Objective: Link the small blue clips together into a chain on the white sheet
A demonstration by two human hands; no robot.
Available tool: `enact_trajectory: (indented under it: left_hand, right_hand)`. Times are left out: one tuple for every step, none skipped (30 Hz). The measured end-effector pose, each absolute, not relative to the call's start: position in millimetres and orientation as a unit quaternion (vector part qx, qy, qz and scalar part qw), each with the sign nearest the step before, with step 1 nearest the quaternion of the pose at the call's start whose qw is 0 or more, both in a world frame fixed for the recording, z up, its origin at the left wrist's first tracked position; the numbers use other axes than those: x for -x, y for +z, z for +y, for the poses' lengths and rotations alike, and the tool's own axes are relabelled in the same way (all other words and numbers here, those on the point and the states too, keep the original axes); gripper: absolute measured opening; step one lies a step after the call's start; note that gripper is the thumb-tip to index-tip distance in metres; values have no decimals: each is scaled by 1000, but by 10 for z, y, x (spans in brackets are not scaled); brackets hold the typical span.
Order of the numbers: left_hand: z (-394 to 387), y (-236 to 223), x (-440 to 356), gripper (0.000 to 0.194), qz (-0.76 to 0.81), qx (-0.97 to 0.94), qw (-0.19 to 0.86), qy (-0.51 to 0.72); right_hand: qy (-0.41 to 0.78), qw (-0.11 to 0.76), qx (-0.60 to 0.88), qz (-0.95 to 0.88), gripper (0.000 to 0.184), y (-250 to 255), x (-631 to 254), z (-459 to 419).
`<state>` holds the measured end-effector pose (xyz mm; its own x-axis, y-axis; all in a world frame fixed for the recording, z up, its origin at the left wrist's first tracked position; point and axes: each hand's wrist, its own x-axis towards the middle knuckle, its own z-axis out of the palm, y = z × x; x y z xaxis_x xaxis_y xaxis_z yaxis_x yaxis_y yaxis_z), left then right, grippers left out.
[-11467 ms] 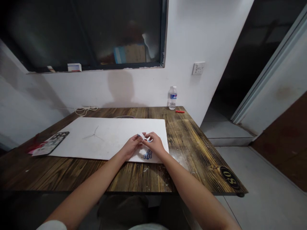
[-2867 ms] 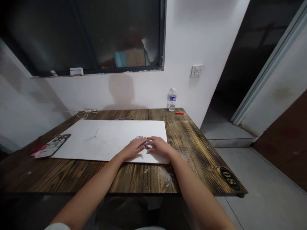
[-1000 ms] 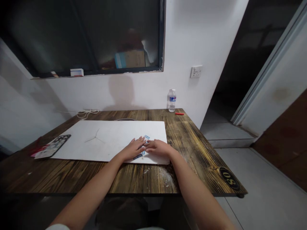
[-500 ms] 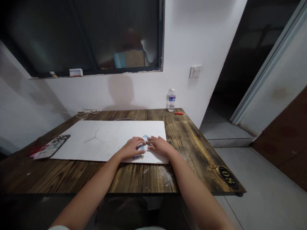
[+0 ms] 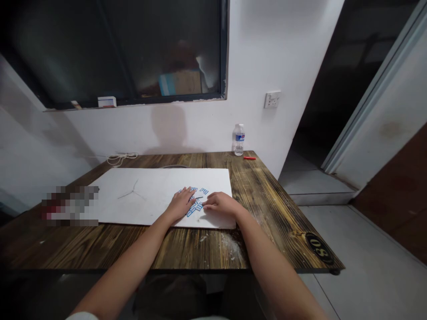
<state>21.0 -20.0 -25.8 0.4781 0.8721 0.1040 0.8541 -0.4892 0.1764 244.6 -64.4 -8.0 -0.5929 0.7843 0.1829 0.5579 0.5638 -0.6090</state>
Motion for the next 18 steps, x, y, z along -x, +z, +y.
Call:
enact_trajectory:
  left_hand:
    - [-203, -256, -210, 50, 489, -867, 59, 79]
    - [-210, -247, -211, 52, 470, -877, 69, 67]
    - [-224, -234, -215, 53, 447, -889, 78, 58]
    - [-241, -216, -221, 54, 422, -901, 87, 50]
    - [-261, -196, -228, 55, 398, -912, 95, 46]
    - [-282, -174, -236, 54, 373, -921, 102, 45]
    - [-302, -153, -244, 54, 352, -928, 111, 44]
    - [-322, -133, -252, 54, 336, -934, 119, 43]
    - [-339, -115, -259, 56, 322, -937, 125, 42]
    - [-354, -99, -265, 58, 312, -940, 130, 40]
    - [-366, -86, -271, 59, 303, -943, 133, 39]
    - [-376, -76, -277, 60, 296, -945, 135, 38]
    - [-382, -70, -282, 60, 291, -946, 136, 41]
    - [-385, -69, -288, 58, 290, -946, 136, 47]
    - [-384, -72, -294, 57, 291, -946, 135, 53]
    - [-378, -80, -299, 56, 296, -944, 132, 60]
    - [-369, -93, -303, 55, 305, -942, 127, 67]
    - [-356, -109, -304, 54, 314, -939, 120, 73]
  right_hand:
    - [255, 223, 380, -861, 36, -80, -2430, -654]
    - [253, 224, 368, -866, 35, -83, -2415, -659]
    - [248, 227, 356, -872, 34, -85, -2401, -662]
    - [242, 232, 345, -877, 33, -86, -2389, -662]
    - [233, 240, 340, -879, 32, -85, -2379, -660]
    - [222, 252, 341, -878, 32, -83, -2371, -657]
    - [209, 266, 349, -874, 32, -79, -2364, -653]
    - [194, 283, 363, -866, 32, -77, -2359, -649]
    - [180, 300, 379, -857, 32, -78, -2355, -645]
    - [167, 316, 394, -847, 32, -83, -2352, -641]
    - [157, 329, 406, -838, 30, -95, -2350, -636]
    - [152, 336, 414, -832, 30, -114, -2349, -631]
    - [151, 335, 419, -830, 34, -140, -2348, -625]
    - [153, 326, 423, -831, 42, -171, -2347, -619]
    - [156, 312, 428, -834, 52, -206, -2347, -612]
    - [160, 294, 433, -837, 60, -241, -2347, -605]
    - [163, 278, 439, -839, 64, -272, -2348, -599]
    - [165, 264, 446, -839, 64, -299, -2351, -594]
